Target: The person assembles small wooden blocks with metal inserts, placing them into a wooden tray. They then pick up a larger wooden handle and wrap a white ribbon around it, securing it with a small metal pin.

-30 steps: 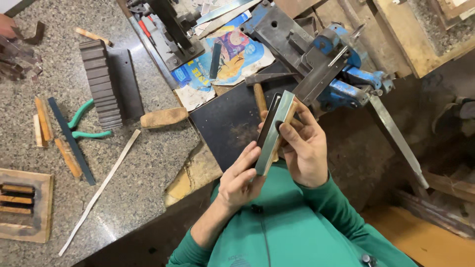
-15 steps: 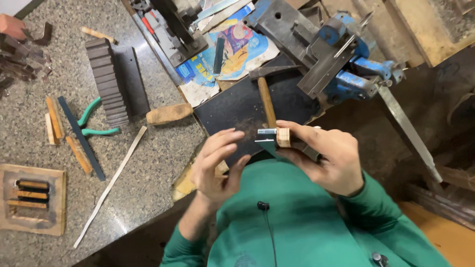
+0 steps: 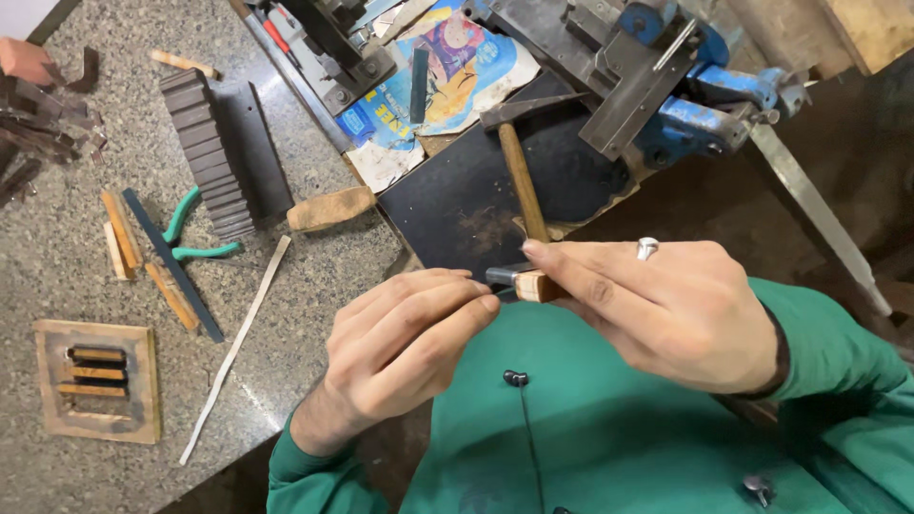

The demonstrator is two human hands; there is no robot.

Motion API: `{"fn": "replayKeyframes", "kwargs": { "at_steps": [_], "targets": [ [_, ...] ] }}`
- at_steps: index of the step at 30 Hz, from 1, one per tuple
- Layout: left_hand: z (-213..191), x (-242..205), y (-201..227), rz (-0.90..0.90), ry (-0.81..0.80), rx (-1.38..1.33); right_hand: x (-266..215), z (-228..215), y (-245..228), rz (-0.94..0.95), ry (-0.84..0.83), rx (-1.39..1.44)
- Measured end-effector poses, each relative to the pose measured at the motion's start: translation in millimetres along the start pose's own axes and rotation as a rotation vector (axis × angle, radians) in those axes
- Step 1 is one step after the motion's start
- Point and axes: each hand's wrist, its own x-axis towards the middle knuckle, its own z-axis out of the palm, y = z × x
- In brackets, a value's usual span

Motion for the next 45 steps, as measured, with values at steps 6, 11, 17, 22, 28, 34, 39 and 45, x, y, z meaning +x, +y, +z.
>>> {"fn": "replayKeyframes", "kwargs": {
  "at_steps": [6, 11, 17, 22, 28, 34, 39, 45],
  "targets": [
    [-3, 1, 1, -0.053, -0.017, -0.002, 5, 2, -3, -0.072, -0.010, -0.119],
    [-1, 3, -1, -0.101, 0.008, 0.031, 9, 8, -1, -0.077, -0.001, -0.128],
    [-5, 3, -3, -0.095, -0.049, 0.048, 11, 10, 0, -0.091, -0.001, -0.107],
    [-9, 7, -11, 0.009, -0.124, 0.083, 14, 11, 1, -0.098, -0.022, -0.123],
    [-13, 9, -15, 0.095, -0.191, 0.173, 15, 15, 4, -0.113, -0.056, -0.140],
    [-12, 5, -17, 0.093, -0.222, 0.197, 14, 20, 6, -0.127, -0.056, -0.172],
    [-8, -6, -26, 0.090, -0.216, 0.176, 12, 31, 10, -0.104, -0.037, -0.141],
    [1, -31, -48, -0.077, -0.185, 0.118, 5, 51, 28, 0.159, -0.011, 0.145]
  ]
}}
